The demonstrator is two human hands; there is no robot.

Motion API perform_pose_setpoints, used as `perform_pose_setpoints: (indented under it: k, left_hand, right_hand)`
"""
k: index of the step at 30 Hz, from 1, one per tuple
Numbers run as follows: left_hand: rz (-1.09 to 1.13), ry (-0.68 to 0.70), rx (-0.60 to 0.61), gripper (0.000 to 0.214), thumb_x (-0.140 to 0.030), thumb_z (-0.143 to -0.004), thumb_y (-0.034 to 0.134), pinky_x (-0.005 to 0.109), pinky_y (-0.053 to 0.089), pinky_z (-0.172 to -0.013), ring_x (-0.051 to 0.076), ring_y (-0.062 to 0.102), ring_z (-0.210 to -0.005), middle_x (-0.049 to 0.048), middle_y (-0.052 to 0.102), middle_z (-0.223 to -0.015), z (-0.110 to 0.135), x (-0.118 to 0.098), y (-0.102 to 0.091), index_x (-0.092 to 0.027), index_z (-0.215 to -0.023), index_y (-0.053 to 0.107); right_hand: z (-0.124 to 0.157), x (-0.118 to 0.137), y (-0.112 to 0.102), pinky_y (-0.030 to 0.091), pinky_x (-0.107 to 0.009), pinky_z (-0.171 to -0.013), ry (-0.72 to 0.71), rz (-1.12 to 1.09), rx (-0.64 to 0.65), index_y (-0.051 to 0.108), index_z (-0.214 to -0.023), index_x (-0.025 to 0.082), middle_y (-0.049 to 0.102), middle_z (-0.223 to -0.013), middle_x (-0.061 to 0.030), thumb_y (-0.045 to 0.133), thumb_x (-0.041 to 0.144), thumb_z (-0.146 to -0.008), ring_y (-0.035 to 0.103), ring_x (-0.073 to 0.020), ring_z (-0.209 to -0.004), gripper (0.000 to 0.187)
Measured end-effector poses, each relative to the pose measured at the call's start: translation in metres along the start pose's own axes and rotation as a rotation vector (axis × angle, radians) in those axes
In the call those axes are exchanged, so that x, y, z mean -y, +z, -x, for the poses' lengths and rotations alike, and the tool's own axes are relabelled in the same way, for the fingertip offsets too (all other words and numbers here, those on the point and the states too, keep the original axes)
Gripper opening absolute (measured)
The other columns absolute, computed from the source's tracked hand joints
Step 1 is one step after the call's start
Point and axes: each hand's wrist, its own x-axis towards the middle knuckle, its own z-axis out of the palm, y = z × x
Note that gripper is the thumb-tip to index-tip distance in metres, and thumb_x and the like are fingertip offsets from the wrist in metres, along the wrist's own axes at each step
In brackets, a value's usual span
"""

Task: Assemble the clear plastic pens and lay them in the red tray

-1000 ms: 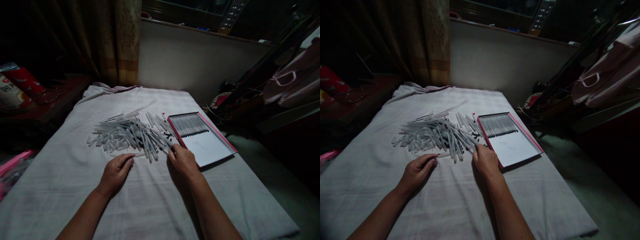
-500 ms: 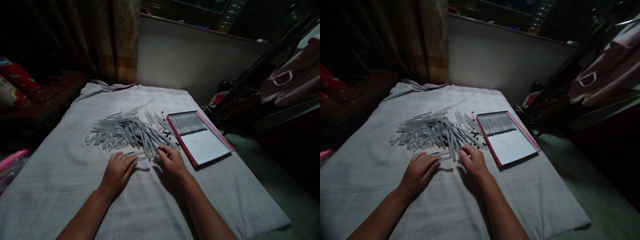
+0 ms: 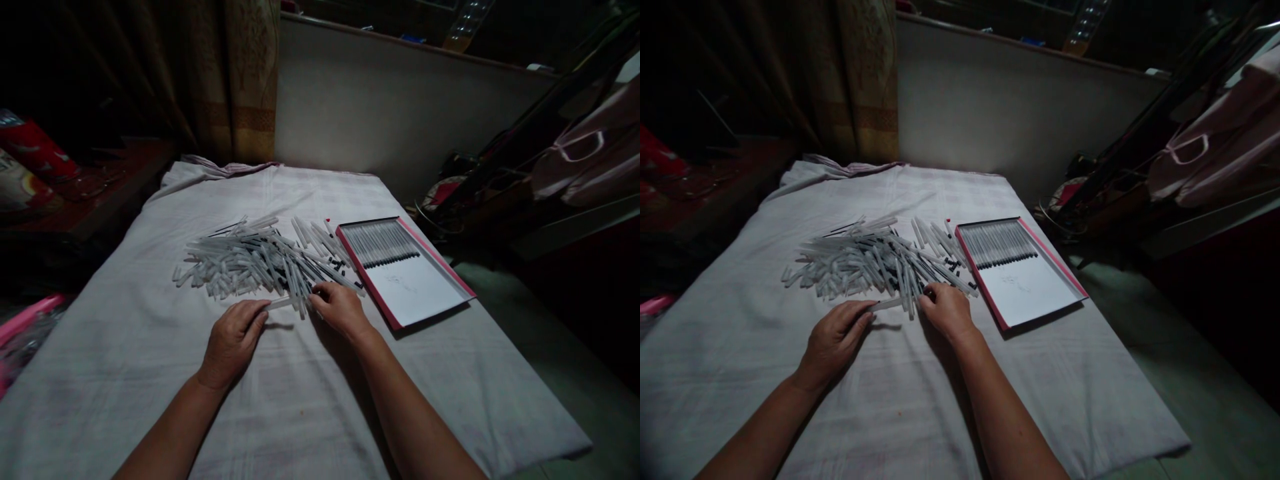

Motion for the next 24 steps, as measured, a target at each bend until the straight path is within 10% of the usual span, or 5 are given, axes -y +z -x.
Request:
perform_pose_setpoints:
  k: [11, 19, 24]
  left_hand:
    - [-0.008, -0.041, -0.051, 0.026, -0.033, -0.096, 0.053, 0.034, 0.057, -0.087, 0.021, 0.070, -0.093, 0.0069, 0.076, -0.101, 0.001, 0.007, 0.000, -0.022, -0.111, 0.072]
    - [-0.012, -0.068, -0.060, 0.026, -0.033, -0.096, 0.053, 0.035, 0.056, -0.089, 0.021, 0.069, -0.096, 0.0063, 0.075, -0.103, 0.003, 0.011, 0.001, -0.024, -0.111, 0.072]
    - [-0.010, -0.051, -0.060, 0.025, -0.032, -0.096, 0.054, 0.034, 0.055, -0.089, 0.020, 0.069, -0.096, 0.0066, 0.075, -0.103, 0.003, 0.011, 0.001, -0.022, -0.111, 0.072]
  right_hand:
    - [0.001, -0.006, -0.003, 0.049, -0.030, -0.077, 0.054, -0.064, -0.107, 0.077, -0.089, 0.023, 0.078, -0.093, -0.0055, 0.055, 0.026, -0.086, 0.071, -0.0223, -0.087, 0.023]
    - [0.017, -0.029, -0.020, 0.048, -0.027, -0.055, 0.104, -0.928, -0.434, 0.072, -0.079, 0.019, 0.070, -0.067, -0.0023, 0.071, 0.047, -0.069, 0.060, -0.0153, -0.057, 0.030]
    - [0.023, -0.026, -0.028, 0.040, -0.022, -0.046, 0.136, -1.036, -0.461, 0.071, -0.074, 0.019, 0.068, -0.065, -0.0010, 0.074, 0.047, -0.067, 0.055, -0.0120, -0.053, 0.029]
